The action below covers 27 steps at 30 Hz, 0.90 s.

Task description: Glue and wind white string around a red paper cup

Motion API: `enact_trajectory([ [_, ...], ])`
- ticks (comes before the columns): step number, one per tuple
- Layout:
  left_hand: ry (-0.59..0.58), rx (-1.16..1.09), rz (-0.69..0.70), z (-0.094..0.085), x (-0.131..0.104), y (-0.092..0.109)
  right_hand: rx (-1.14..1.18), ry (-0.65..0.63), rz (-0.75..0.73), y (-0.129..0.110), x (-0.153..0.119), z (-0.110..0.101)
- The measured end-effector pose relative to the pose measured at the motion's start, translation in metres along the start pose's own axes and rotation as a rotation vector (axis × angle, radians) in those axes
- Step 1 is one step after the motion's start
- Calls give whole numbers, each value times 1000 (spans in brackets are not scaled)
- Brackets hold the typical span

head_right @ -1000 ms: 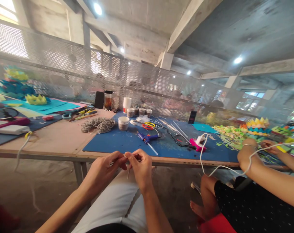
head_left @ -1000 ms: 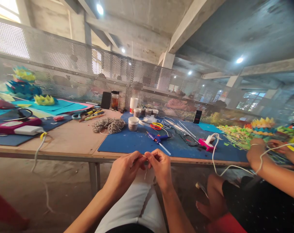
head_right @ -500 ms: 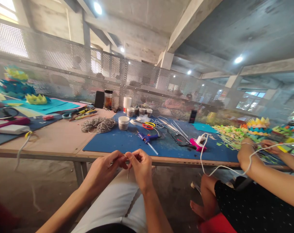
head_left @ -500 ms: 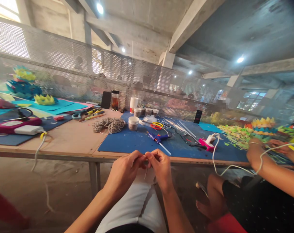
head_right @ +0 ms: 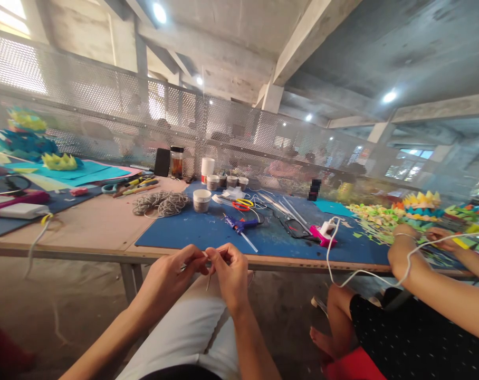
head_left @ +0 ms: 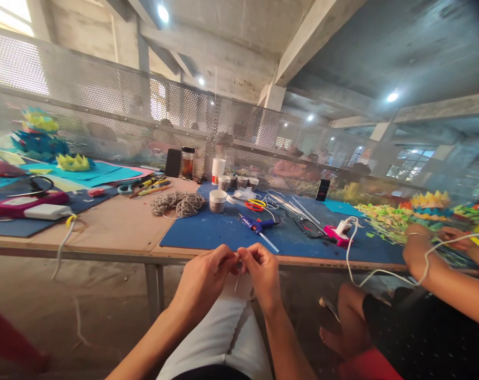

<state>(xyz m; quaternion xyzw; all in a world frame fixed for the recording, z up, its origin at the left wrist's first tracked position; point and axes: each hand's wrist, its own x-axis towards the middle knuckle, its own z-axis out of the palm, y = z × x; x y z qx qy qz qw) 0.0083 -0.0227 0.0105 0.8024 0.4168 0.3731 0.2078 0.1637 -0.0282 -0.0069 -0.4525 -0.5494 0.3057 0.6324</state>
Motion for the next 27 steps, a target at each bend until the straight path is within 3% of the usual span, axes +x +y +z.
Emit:
enact_trajectory([
  [11,46,40,-12,2,2,1,-10,-8,-8,0,0,0],
  [19,-9,25,-6,0,1,2,0,5,3,1,0,-1],
  [27,26,28,-4,3,3,0,-20,-2,-8,0,1,0],
])
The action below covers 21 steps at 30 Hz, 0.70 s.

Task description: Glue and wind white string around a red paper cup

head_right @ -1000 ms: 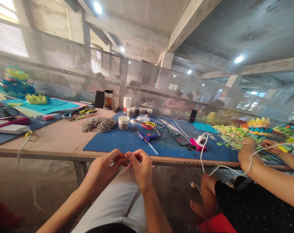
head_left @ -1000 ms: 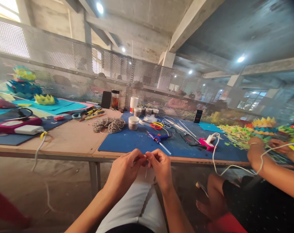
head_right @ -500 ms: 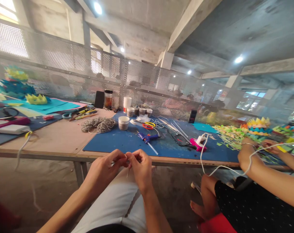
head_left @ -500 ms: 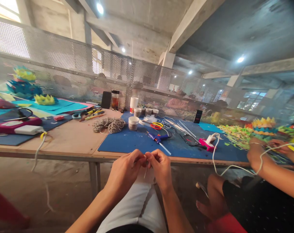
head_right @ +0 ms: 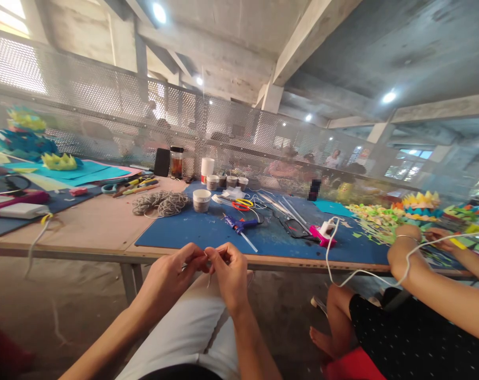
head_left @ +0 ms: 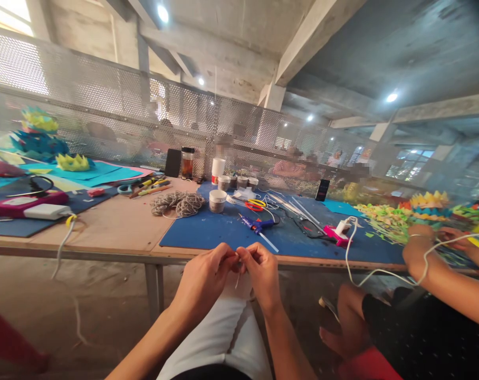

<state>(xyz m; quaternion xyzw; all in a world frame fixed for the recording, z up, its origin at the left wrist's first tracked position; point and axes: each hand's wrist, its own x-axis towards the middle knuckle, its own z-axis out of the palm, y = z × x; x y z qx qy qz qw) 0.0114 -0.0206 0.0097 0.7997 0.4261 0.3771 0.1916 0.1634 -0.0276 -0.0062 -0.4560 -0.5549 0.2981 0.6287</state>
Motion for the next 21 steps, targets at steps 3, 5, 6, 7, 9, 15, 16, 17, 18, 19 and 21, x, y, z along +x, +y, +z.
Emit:
enact_trajectory([
  [3,-20,-10,8,-1,0,1,9,3,6,0,0,0],
  [5,-37,-10,3,-3,-1,4,2,5,7,0,1,0],
  [6,-43,-9,1,-3,-1,5,-5,7,5,-1,1,0],
  [7,-45,-8,-3,-4,-1,6,-12,9,3,-1,1,0],
  [9,-37,0,-15,-4,0,7,-22,8,-4,-2,0,-1],
  [15,-23,2,-5,-3,1,5,-24,-1,-4,-2,0,0],
  [16,-29,-5,0,-3,1,5,-23,2,-3,-1,0,0],
  [17,-34,-10,3,-3,1,5,-24,6,-4,-1,0,0],
  [18,-37,-12,4,-3,1,5,-25,10,-6,-1,1,-1],
  [19,-38,-7,4,-3,1,5,-26,13,-6,0,1,-1],
  [21,-32,16,5,-2,2,5,-25,16,-2,0,1,-1],
])
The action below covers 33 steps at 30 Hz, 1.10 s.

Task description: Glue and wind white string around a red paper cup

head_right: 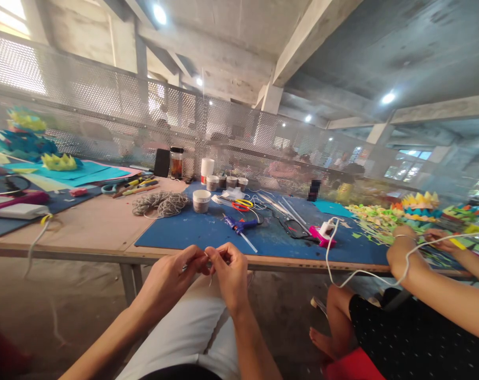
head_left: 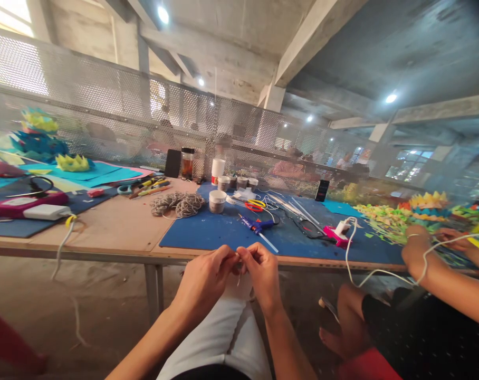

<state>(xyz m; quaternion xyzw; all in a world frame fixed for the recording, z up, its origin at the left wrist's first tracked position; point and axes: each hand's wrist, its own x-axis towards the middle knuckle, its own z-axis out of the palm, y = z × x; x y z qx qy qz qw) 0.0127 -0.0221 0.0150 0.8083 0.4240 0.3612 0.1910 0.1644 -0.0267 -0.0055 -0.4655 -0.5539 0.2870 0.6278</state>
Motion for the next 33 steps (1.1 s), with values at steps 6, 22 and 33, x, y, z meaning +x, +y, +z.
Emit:
enact_trajectory([
  [6,57,-12,-30,1,-1,-1,-16,-16,4,-3,-2,0],
  [22,76,24,28,2,-3,-1,-21,-9,1,0,-3,0],
  [33,81,38,-1,4,-3,2,-64,21,-7,2,-2,1],
])
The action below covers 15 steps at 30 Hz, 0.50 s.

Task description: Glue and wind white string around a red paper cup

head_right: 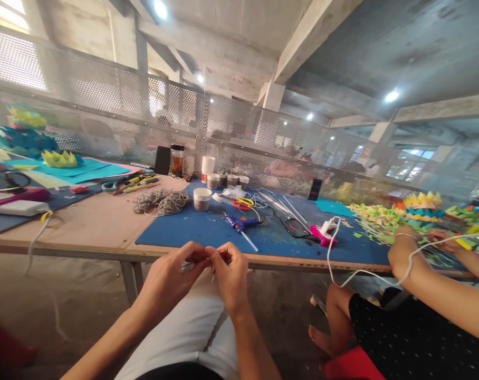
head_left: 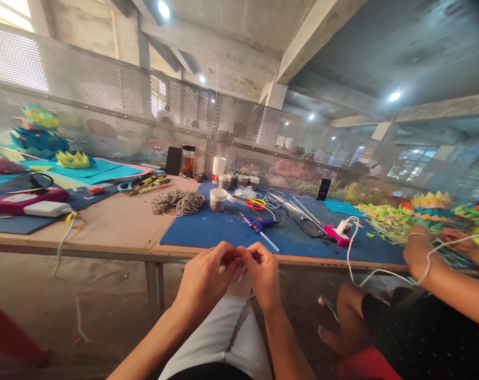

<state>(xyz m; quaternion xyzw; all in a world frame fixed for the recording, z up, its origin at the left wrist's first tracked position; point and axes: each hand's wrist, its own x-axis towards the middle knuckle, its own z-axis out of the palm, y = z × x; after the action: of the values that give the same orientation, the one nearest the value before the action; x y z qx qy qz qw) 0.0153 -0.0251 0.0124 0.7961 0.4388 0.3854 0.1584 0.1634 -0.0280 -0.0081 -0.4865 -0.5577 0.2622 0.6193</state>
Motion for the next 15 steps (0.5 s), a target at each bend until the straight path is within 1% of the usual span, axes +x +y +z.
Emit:
enact_trajectory([
  [3,30,39,27,1,-1,-2,-16,-9,2,2,-1,0],
  [6,29,71,51,1,-1,-4,-13,-11,3,2,-1,0],
  [12,47,13,11,1,-1,-3,-21,-9,20,1,-1,0],
  [15,63,18,18,2,0,-3,-32,-4,11,2,-1,0],
])
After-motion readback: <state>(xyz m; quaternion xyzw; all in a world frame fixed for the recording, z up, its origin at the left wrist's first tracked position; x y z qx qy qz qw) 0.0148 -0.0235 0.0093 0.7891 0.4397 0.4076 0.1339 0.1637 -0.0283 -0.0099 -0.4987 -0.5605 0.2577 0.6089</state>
